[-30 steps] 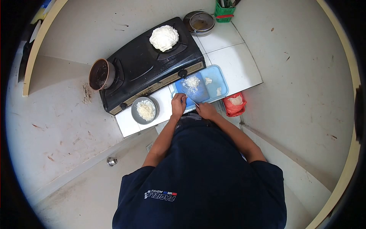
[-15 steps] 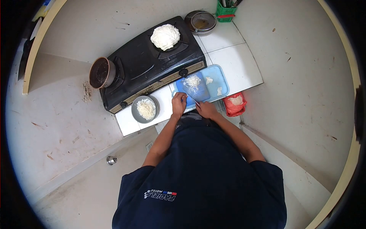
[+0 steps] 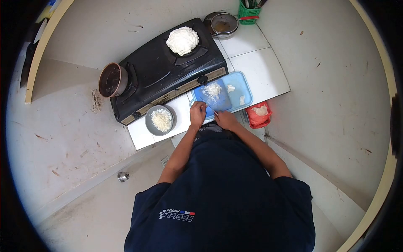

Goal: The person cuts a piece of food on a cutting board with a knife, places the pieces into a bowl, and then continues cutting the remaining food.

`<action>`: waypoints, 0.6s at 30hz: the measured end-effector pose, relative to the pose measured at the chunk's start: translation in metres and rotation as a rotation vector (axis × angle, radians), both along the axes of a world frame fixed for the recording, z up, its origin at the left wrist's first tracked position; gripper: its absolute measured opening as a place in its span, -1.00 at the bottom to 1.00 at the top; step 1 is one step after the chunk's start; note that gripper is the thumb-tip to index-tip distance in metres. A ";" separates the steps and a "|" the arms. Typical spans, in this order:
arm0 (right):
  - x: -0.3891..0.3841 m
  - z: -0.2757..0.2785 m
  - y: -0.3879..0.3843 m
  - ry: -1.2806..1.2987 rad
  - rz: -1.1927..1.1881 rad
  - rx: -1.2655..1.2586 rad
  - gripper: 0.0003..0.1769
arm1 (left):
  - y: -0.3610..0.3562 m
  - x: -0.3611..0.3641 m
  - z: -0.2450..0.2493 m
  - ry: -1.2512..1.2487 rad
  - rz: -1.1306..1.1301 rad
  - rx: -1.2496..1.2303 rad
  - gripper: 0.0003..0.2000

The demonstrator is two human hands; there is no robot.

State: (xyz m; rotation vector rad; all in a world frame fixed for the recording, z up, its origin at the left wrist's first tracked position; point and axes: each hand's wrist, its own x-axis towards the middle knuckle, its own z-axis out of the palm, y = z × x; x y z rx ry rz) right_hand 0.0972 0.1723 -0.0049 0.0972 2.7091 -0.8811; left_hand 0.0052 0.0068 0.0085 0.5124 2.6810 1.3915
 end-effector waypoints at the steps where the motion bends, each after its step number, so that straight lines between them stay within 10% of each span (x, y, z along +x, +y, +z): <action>1: 0.002 0.003 0.002 -0.014 -0.002 0.009 -0.51 | 0.000 -0.002 0.001 0.001 0.001 0.002 -0.94; 18: 0.008 0.012 0.007 -0.116 -0.010 0.003 -0.51 | -0.001 -0.001 0.003 0.028 -0.027 0.001 -0.94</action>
